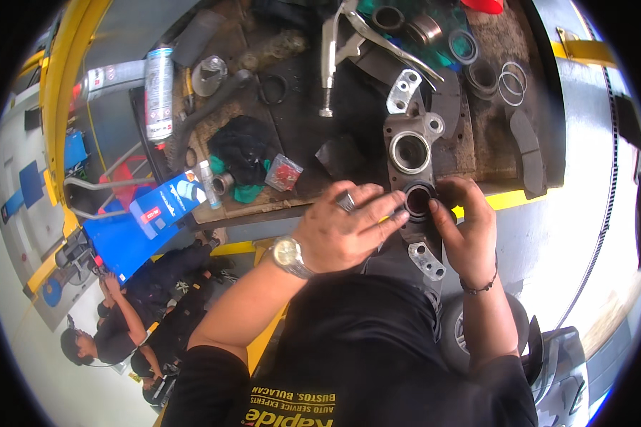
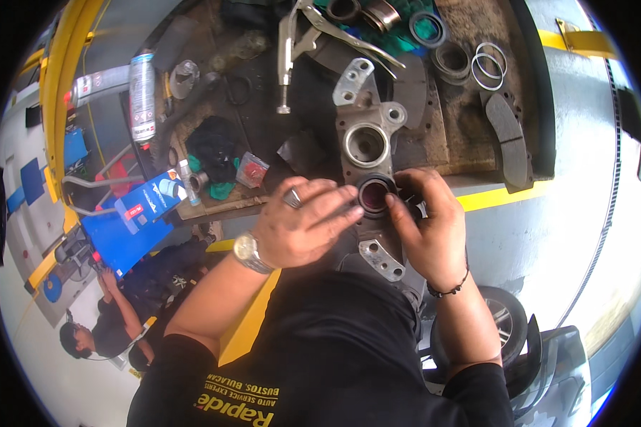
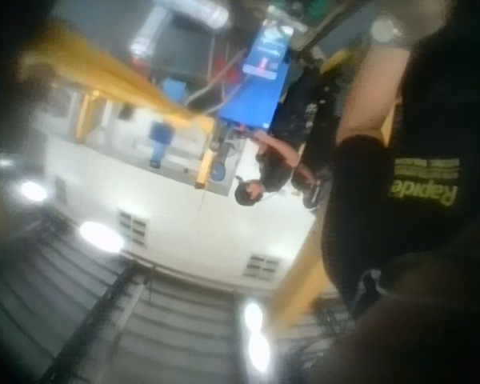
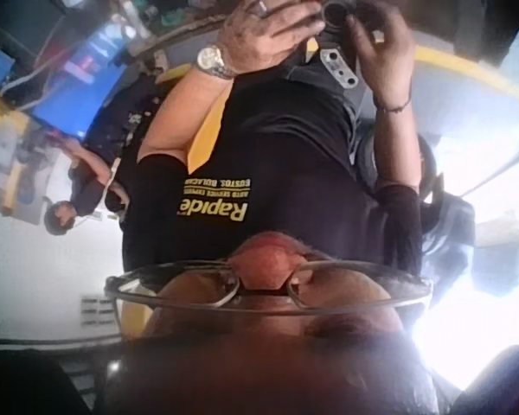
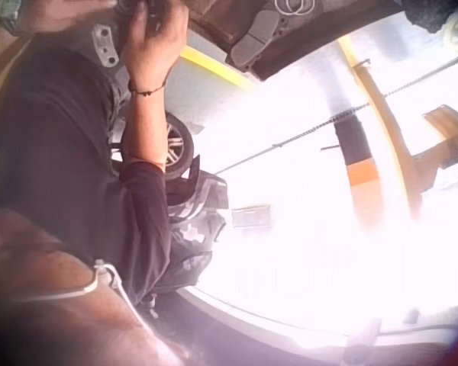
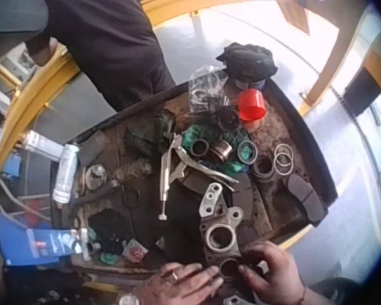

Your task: The person replaces internal seals in a brake caliper by hand. The person removes a rubber ring from the caliper housing, picks up new seals from a workbench, and presses a new rubber seal into the caliper cylinder.

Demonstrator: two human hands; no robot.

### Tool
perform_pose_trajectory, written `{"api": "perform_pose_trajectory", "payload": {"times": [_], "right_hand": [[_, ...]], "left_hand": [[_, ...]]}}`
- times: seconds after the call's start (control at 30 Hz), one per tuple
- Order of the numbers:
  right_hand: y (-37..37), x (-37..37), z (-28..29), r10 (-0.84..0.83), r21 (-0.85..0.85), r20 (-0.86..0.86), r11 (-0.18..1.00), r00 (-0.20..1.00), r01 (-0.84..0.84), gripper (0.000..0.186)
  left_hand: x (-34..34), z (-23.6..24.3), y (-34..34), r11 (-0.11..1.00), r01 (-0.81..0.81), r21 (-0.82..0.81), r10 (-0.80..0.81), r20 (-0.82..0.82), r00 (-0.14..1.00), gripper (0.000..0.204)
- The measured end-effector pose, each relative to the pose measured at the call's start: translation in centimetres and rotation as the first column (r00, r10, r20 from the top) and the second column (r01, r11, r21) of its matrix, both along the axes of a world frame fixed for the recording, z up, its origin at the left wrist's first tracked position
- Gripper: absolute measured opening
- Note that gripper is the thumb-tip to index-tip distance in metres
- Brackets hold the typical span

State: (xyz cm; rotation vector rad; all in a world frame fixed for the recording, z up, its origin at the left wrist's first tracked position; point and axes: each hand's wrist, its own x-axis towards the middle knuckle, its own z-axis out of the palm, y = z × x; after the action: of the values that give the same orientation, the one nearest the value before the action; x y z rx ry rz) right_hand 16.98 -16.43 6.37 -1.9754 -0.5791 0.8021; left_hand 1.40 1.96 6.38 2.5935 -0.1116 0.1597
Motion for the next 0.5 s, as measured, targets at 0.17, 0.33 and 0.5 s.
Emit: {"api": "perform_pose_trajectory", "payload": {"times": [0.17, 0.33, 0.5], "right_hand": [[-0.8, -0.2, -0.1, -0.15, -0.071, -0.327, 0.988, 0.933, 0.134, 0.02], [-0.7, -1.0, 0.2, -0.205, -0.033, -0.477, 0.976, 0.855, 0.216, 0.025], [-0.3, -0.5, -0.2, -0.315, -0.182, -0.417, 0.948, 0.852, 0.262, 0.017]], "left_hand": [[-0.8, -0.4, -3.0, 0.991, -0.128, -0.034, 0.127, -0.019, 0.992, 0.048], [-1.1, -0.7, -4.9, 0.944, -0.268, -0.194, 0.263, -0.054, 0.963, 0.056], [-1.0, -1.1, -4.7, 0.952, -0.261, -0.157, 0.258, -0.044, 0.965, 0.058]]}}
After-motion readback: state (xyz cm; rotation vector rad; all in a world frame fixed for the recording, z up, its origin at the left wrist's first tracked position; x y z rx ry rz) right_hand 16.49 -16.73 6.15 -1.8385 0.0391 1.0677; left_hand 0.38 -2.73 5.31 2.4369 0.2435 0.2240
